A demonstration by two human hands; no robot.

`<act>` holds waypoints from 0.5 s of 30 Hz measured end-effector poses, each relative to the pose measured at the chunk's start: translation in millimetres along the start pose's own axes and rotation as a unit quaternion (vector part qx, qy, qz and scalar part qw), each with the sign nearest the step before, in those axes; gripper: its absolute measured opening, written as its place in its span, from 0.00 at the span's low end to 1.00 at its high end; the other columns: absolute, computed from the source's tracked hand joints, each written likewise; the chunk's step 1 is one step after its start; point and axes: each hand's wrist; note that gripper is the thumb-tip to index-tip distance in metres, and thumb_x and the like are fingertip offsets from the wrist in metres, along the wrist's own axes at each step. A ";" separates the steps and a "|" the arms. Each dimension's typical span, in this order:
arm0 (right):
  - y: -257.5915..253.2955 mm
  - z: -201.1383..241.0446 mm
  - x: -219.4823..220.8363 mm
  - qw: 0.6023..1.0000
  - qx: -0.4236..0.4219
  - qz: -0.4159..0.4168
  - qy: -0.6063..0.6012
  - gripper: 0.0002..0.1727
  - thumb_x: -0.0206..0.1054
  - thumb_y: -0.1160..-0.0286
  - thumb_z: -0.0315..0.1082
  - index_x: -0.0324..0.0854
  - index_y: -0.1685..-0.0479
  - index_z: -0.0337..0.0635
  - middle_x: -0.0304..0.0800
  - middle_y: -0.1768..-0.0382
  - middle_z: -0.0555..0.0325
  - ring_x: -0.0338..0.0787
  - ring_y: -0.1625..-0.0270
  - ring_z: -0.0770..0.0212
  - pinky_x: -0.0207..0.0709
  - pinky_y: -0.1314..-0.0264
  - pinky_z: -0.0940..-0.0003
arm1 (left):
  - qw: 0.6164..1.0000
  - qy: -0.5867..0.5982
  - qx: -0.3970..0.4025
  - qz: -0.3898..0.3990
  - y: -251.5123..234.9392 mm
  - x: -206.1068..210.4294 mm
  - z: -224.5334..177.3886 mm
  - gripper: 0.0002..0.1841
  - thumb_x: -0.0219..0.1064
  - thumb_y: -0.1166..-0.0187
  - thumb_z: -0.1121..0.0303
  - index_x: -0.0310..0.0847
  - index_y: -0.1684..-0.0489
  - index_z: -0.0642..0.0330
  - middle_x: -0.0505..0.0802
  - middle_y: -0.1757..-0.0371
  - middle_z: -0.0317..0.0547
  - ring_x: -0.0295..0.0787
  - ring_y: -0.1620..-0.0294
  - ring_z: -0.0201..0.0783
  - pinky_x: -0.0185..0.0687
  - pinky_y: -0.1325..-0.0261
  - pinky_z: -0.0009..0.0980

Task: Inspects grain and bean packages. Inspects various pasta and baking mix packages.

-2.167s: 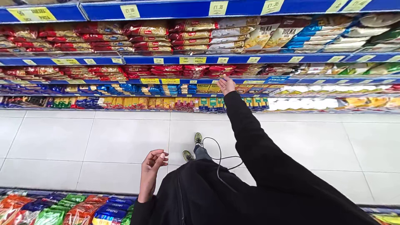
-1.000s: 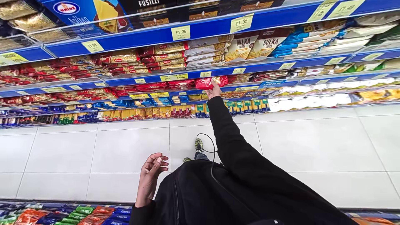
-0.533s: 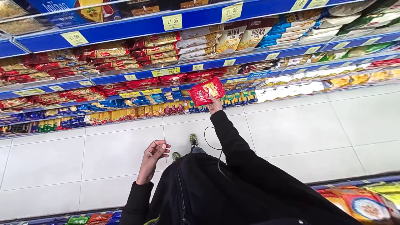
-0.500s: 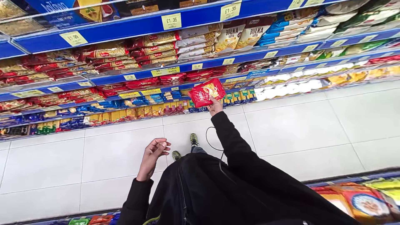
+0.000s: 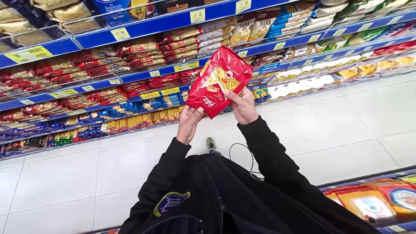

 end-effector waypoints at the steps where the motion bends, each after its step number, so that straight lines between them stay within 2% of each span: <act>1: 4.5 7.4 10.7 1.000 -0.017 0.018 0.013 0.25 0.76 0.32 0.27 0.75 0.34 0.41 0.93 0.48 0.55 0.95 0.49 0.60 0.91 0.46 0.62 | 1.000 0.007 0.016 -0.015 6.9 3.7 -6.7 0.26 0.71 0.22 0.74 0.64 0.28 0.70 0.90 0.42 0.56 0.93 0.44 0.47 0.89 0.36 0.46; 3: 13.3 22.0 28.2 0.996 -0.045 0.059 0.041 0.27 0.79 0.34 0.29 0.76 0.35 0.42 0.93 0.48 0.58 0.94 0.48 0.62 0.91 0.44 0.63 | 0.999 0.000 0.043 -0.027 21.7 9.6 -19.6 0.23 0.70 0.22 0.76 0.66 0.32 0.70 0.92 0.46 0.56 0.95 0.49 0.46 0.92 0.41 0.45; 5: 17.6 36.9 41.8 0.989 -0.074 0.108 0.066 0.28 0.80 0.36 0.30 0.76 0.34 0.42 0.93 0.47 0.58 0.94 0.47 0.63 0.91 0.42 0.63 | 0.998 0.002 0.066 -0.021 34.0 13.5 -34.2 0.23 0.70 0.23 0.78 0.68 0.31 0.70 0.92 0.45 0.57 0.94 0.48 0.48 0.91 0.40 0.45; 9: 28.5 68.2 64.2 0.972 -0.103 0.191 0.093 0.27 0.78 0.30 0.39 0.77 0.33 0.45 0.93 0.45 0.61 0.95 0.47 0.65 0.92 0.47 0.67 | 0.992 -0.010 0.127 -0.007 52.9 17.5 -66.1 0.22 0.72 0.25 0.78 0.73 0.33 0.67 0.93 0.47 0.54 0.95 0.51 0.45 0.93 0.42 0.43; 12: 27.3 83.3 77.2 0.962 -0.136 0.222 0.080 0.28 0.75 0.27 0.38 0.70 0.30 0.40 0.92 0.44 0.57 0.94 0.46 0.61 0.92 0.47 0.65 | 0.985 -0.034 0.170 0.000 63.2 19.4 -85.8 0.23 0.76 0.27 0.75 0.78 0.34 0.65 0.94 0.48 0.53 0.96 0.52 0.44 0.94 0.44 0.43; 15: 28.8 86.4 86.2 0.962 -0.148 0.218 0.070 0.31 0.74 0.26 0.36 0.65 0.26 0.40 0.90 0.42 0.57 0.94 0.45 0.60 0.93 0.46 0.64 | 0.978 -0.063 0.198 0.000 69.5 21.3 -100.4 0.23 0.78 0.29 0.74 0.80 0.35 0.65 0.95 0.48 0.52 0.96 0.52 0.44 0.94 0.45 0.42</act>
Point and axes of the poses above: each hand's wrist, its own y-axis away from the middle knuckle, its own x-axis out of the palm, z = x × y
